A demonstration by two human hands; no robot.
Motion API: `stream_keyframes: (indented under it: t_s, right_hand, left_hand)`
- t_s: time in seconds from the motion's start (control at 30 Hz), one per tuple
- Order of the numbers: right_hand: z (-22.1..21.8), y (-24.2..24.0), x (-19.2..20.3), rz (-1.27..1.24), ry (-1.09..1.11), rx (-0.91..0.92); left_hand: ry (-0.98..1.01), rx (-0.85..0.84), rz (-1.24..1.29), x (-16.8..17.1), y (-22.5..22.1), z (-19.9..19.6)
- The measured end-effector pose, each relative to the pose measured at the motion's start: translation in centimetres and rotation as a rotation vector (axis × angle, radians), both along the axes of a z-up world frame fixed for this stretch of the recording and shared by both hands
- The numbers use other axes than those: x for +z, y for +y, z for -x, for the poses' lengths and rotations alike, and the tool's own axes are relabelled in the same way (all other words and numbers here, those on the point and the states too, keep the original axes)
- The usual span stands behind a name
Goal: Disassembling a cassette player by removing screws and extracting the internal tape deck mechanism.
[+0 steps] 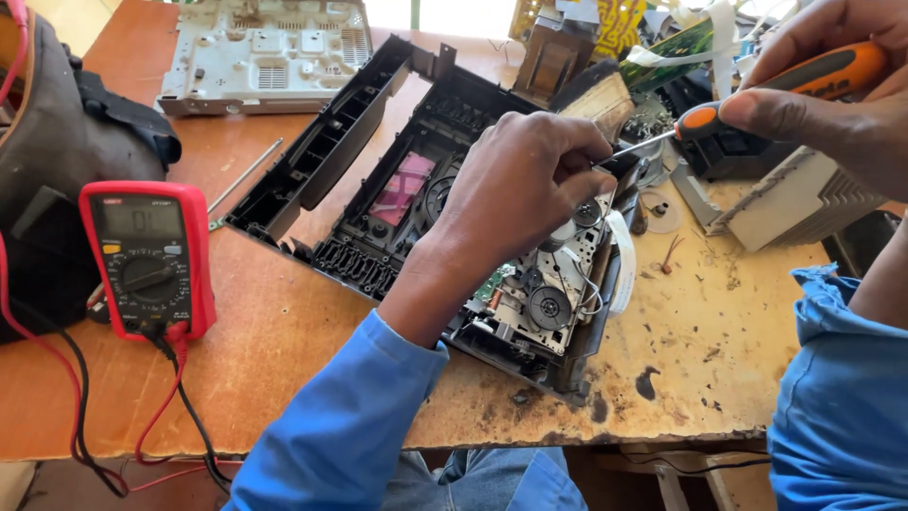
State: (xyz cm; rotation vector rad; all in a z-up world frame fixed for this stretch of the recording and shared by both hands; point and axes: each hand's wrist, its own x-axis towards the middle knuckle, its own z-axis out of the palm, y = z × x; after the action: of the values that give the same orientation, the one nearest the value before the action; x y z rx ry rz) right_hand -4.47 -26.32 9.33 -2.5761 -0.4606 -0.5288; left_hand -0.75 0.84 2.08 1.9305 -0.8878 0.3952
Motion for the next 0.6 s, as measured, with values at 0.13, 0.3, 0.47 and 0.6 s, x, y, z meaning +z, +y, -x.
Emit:
stream_keyframes:
  t_s: [0.13,0.3,0.47,0.6]
  right_hand:
    - [-0.7,0.2,0.0,0.009,0.007,-0.006]
    - [-5.6,-6.1,-2.0,-0.007,-0.045,0.104]
    - [-4.2,-0.4,-3.7,-0.324,-0.149,0.208]
    - [-3.2,7.8,-4.0,-0.564,-0.116,0.399]
  left_hand:
    - [0.024,0.033,0.051,0.0,0.3,-0.3]
    - [0.077,0.115,0.103,0.2,0.9,-0.7]
    - [0.238,0.055,0.323,0.7,1.4,-0.6]
    - [0.337,-0.109,0.536,0.8,1.7,-0.7]
